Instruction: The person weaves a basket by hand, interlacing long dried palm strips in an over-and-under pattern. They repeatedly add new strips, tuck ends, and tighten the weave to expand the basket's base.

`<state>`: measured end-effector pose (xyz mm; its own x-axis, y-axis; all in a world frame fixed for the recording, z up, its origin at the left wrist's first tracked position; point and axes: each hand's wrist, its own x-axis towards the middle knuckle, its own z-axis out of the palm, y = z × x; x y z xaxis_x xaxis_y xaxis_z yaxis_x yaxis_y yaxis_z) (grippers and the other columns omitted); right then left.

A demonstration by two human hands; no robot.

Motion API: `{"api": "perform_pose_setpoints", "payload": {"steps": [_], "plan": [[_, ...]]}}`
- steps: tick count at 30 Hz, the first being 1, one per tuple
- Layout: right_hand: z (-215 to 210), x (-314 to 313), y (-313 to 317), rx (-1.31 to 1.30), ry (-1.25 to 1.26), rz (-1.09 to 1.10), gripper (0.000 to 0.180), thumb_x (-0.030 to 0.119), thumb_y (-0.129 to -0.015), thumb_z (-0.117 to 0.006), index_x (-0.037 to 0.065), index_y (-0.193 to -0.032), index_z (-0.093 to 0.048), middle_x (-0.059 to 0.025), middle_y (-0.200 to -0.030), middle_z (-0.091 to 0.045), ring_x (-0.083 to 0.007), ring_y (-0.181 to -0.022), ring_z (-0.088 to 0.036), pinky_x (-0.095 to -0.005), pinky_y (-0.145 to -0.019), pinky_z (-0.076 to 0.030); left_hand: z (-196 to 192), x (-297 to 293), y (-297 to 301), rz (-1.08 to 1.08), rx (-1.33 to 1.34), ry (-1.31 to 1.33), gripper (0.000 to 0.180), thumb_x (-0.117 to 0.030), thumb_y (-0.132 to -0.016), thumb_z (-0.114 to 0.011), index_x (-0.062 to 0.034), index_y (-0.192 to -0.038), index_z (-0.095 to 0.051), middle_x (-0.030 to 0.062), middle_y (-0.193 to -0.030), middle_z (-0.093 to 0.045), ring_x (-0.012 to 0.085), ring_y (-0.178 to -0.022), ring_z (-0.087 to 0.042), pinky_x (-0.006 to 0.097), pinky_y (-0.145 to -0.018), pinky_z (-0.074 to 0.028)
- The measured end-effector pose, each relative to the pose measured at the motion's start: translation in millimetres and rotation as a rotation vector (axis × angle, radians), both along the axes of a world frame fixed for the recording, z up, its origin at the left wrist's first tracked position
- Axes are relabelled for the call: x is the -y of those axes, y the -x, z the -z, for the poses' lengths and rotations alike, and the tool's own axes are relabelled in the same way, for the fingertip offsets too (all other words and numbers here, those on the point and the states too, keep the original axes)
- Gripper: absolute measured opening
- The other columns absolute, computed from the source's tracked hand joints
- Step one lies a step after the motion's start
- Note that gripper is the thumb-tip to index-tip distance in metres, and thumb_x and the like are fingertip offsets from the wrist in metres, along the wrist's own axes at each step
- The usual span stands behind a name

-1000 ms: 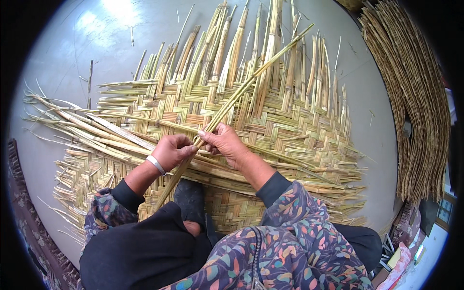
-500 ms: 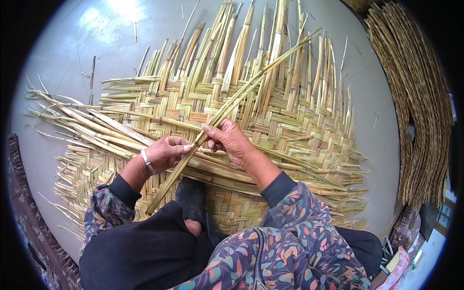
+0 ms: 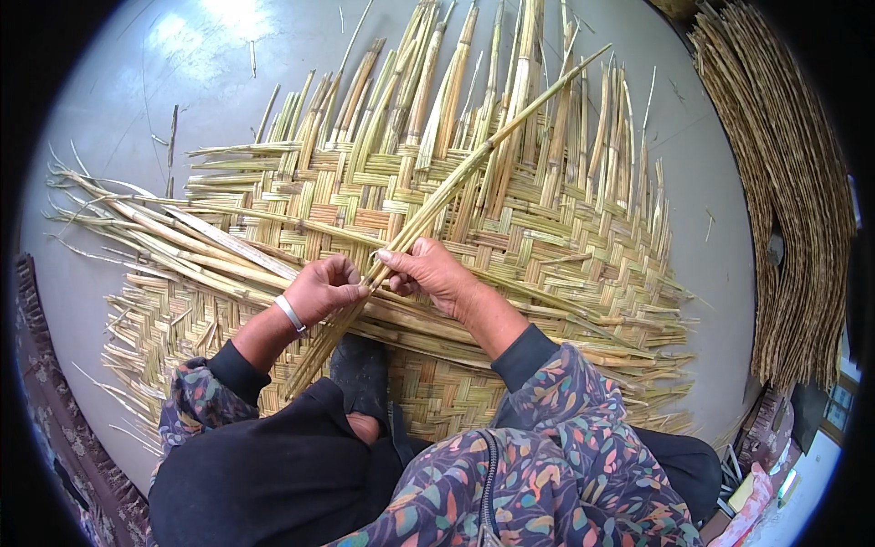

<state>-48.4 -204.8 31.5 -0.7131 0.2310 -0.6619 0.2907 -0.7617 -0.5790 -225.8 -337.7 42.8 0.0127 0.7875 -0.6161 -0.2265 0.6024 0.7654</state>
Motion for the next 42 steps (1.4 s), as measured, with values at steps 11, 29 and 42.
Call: {"api": "perform_pose_setpoints", "payload": {"steps": [11,29,42], "plan": [[-1,-1,6,-0.005,-0.283,0.13,0.023,0.024,-0.096,-0.061,0.001,-0.101,-0.058,-0.0079,-0.088,-0.068,-0.0148,-0.077,-0.067,-0.0308,-0.067,-0.057,-16,0,-8,0.027,-0.167,0.137,0.017,-0.017,-0.088,-0.072,-0.0006,-0.088,-0.065,0.0018,-0.075,-0.065,0.0065,-0.064,-0.057,0.023,-0.057,-0.046],[-38,-63,-6,-0.071,-0.167,0.441,0.02,0.02,-0.102,-0.048,0.001,-0.108,-0.053,-0.0144,-0.099,-0.066,-0.0263,-0.09,-0.069,-0.0397,-0.079,-0.059,-24,-6,-23,0.1,0.185,0.23,0.038,-0.038,-0.098,-0.056,-0.0016,-0.103,-0.064,0.0081,-0.082,-0.069,0.0155,-0.071,-0.067,0.027,-0.064,-0.055],[-51,-86,-18,-0.111,-0.198,0.463,0.021,0.019,-0.102,-0.046,0.001,-0.11,-0.051,-0.0158,-0.099,-0.066,-0.0261,-0.09,-0.069,-0.0403,-0.078,-0.059,-18,-15,-30,0.342,0.214,0.264,0.03,-0.031,-0.095,-0.062,-0.0011,-0.098,-0.065,0.0106,-0.085,-0.072,0.0209,-0.074,-0.072,0.028,-0.062,-0.056]]}}
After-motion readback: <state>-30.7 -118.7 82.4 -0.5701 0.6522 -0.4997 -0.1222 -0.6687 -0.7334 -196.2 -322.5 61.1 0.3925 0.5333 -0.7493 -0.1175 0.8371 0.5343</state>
